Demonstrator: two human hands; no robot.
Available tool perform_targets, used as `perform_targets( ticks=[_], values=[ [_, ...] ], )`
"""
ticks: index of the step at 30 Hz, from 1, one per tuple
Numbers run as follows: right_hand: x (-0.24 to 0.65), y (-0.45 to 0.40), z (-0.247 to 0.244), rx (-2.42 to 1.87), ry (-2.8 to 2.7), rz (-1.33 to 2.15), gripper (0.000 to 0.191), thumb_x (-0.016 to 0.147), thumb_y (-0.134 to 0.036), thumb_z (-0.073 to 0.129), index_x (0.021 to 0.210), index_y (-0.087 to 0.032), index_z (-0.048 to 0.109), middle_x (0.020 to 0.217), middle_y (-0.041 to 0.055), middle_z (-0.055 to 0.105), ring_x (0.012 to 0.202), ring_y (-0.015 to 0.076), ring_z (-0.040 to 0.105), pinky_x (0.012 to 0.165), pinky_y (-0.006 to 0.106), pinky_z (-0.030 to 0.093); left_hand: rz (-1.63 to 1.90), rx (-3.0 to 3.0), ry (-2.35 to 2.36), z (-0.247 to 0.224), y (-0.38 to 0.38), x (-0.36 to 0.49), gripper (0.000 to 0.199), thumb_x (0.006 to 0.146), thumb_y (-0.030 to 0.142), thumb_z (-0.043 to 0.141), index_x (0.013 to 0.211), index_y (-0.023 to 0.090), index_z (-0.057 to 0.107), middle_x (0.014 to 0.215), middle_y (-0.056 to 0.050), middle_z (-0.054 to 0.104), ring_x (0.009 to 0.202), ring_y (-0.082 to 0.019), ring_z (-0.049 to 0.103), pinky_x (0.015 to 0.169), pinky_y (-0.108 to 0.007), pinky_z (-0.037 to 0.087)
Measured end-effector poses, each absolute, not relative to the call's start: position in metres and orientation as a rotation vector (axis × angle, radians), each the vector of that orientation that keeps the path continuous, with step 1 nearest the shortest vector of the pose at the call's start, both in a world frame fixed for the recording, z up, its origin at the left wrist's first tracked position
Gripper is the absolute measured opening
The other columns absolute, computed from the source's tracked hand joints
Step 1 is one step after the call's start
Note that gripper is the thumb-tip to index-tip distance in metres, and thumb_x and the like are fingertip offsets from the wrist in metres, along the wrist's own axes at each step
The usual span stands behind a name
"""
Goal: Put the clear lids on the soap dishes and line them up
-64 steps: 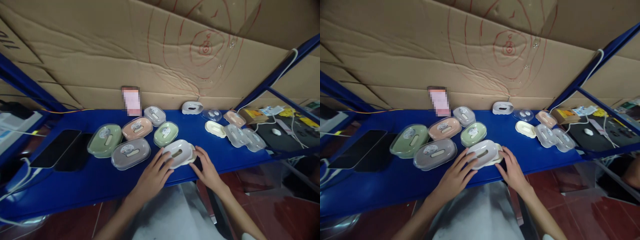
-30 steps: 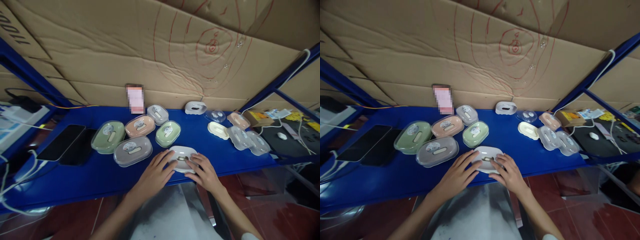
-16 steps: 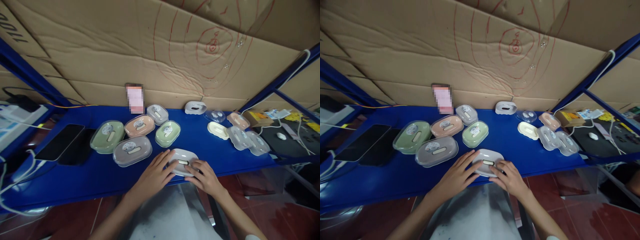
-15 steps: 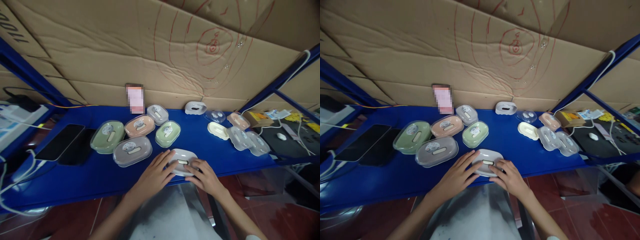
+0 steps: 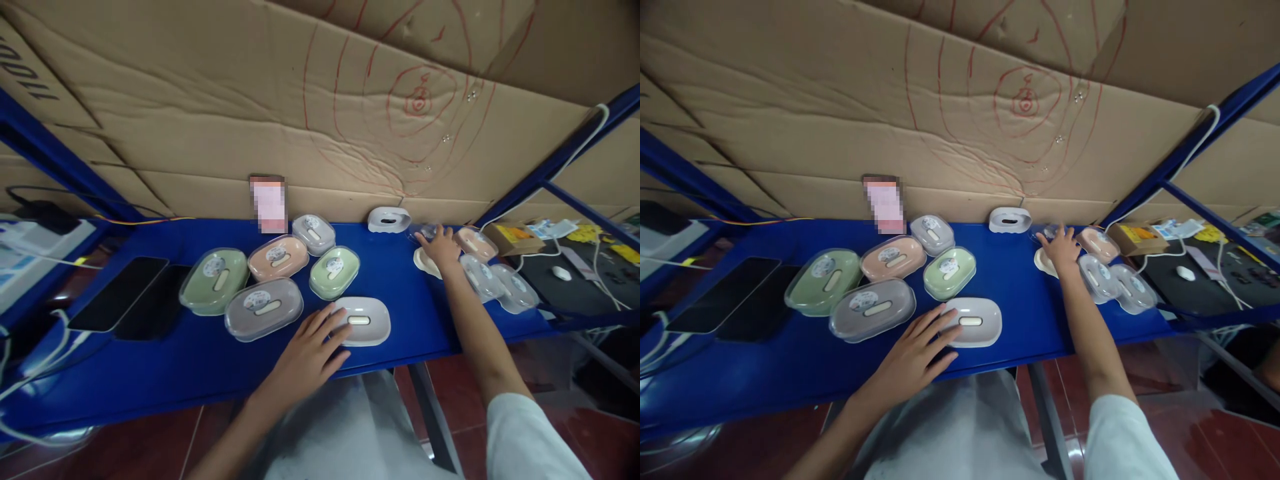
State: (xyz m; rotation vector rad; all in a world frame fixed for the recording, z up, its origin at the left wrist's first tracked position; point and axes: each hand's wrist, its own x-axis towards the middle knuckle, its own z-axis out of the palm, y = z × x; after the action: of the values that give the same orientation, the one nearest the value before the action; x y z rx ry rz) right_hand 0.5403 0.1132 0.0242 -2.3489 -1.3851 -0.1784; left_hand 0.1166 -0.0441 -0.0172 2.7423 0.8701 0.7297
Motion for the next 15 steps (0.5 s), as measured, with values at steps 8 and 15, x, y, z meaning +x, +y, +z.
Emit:
perform_targets(
  ticks=[8,15],
  values=[
    [0.528,0.058,0.034,-2.050,-1.414,-0.230,0.055,0.104,-0.051,0.048,0.142,-0.013,0.060,0.142,0.0199,0.067,0.133,0.0332,0.063,0.114,0.051,0.050,0.834,2.521,0.949,-0.024,-0.048,0.112,0.035,0.103,0.039,0.068,0.133,0.023,0.064,0.162,-0.016,0.049,0.151,-0.033,0.051,0.120,-0.051,0.052],
    [0.413,-0.089,-0.001,-1.148,-2.037,0.407,0.046,0.104,-0.044,0.057,0.147,-0.027,0.055,0.148,0.0147,0.062,0.145,0.0354,0.055,0.119,0.058,0.049,0.793,2.158,1.005,-0.028,-0.045,0.109,0.088,0.095,0.036,0.079,0.166,0.033,0.026,0.167,-0.014,0.046,0.152,-0.033,0.050,0.122,-0.053,0.049]
  ],
)
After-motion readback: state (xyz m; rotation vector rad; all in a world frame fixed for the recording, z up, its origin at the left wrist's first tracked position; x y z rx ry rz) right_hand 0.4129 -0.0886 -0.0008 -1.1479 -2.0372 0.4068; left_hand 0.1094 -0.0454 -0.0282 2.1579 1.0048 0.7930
